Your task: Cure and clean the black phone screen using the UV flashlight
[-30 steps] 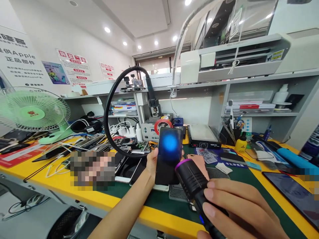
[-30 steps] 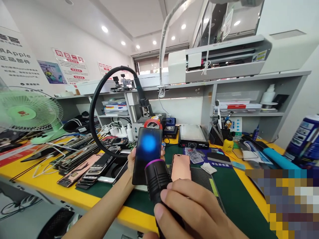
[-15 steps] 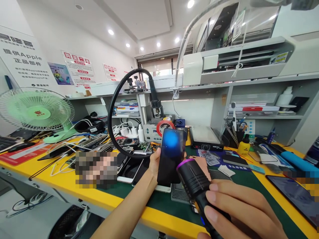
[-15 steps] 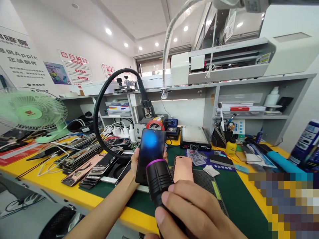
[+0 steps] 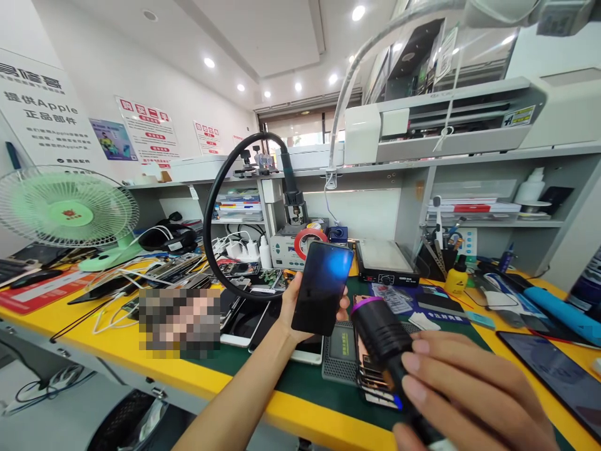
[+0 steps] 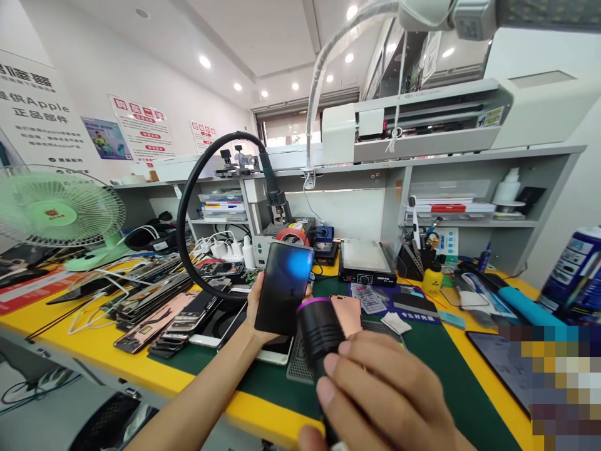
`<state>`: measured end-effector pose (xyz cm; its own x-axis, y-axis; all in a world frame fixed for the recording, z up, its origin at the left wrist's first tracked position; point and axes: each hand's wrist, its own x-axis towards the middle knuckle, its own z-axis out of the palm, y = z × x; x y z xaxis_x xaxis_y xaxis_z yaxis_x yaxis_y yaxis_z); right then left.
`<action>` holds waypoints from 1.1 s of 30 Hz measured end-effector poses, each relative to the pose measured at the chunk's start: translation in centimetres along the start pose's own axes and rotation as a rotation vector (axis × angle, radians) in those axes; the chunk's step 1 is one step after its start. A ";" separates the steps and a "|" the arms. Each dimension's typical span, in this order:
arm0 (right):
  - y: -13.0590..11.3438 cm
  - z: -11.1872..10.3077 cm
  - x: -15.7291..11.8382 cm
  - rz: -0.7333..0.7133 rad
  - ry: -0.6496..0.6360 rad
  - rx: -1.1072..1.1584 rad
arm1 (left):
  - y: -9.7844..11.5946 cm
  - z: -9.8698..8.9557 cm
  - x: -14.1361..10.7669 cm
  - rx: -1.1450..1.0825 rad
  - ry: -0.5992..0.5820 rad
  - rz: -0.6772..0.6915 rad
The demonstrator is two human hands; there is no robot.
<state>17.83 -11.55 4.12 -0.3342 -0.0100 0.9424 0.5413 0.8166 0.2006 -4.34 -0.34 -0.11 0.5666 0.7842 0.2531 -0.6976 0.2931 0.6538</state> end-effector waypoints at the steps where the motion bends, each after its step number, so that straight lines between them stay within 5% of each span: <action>1: 0.6 0.0 0.3 0.010 0.036 0.006 | 0.0 0.0 0.0 -0.019 -0.013 0.007; 5: 3.2 1.2 1.3 0.193 0.149 0.140 | 0.0 0.1 0.0 0.006 -0.071 -0.018; 10: 4.5 3.1 1.6 0.455 -0.125 0.296 | 0.0 0.6 -0.2 0.132 -0.121 -0.009; 15: 3.8 3.8 1.8 0.469 -0.158 0.341 | -0.1 0.4 -0.2 0.180 -0.149 -0.008; 20: 5.2 4.2 1.2 0.627 -0.128 0.368 | -0.2 0.6 0.1 0.088 0.069 -0.066; 24: 6.7 4.4 0.3 0.825 -0.138 0.471 | -0.7 1.2 0.4 0.216 0.237 -0.026; 28: 7.8 4.4 -0.2 0.922 -0.149 0.520 | -0.8 1.4 0.4 0.463 0.251 0.105; 33: 8.2 4.1 0.9 0.974 -0.171 0.528 | -0.4 1.5 0.0 0.556 0.215 0.114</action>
<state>18.83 -2.54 5.52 -0.0702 0.8129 0.5782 0.2485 0.5756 -0.7790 -3.41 -1.27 0.68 0.3602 0.9036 0.2319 -0.3825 -0.0837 0.9202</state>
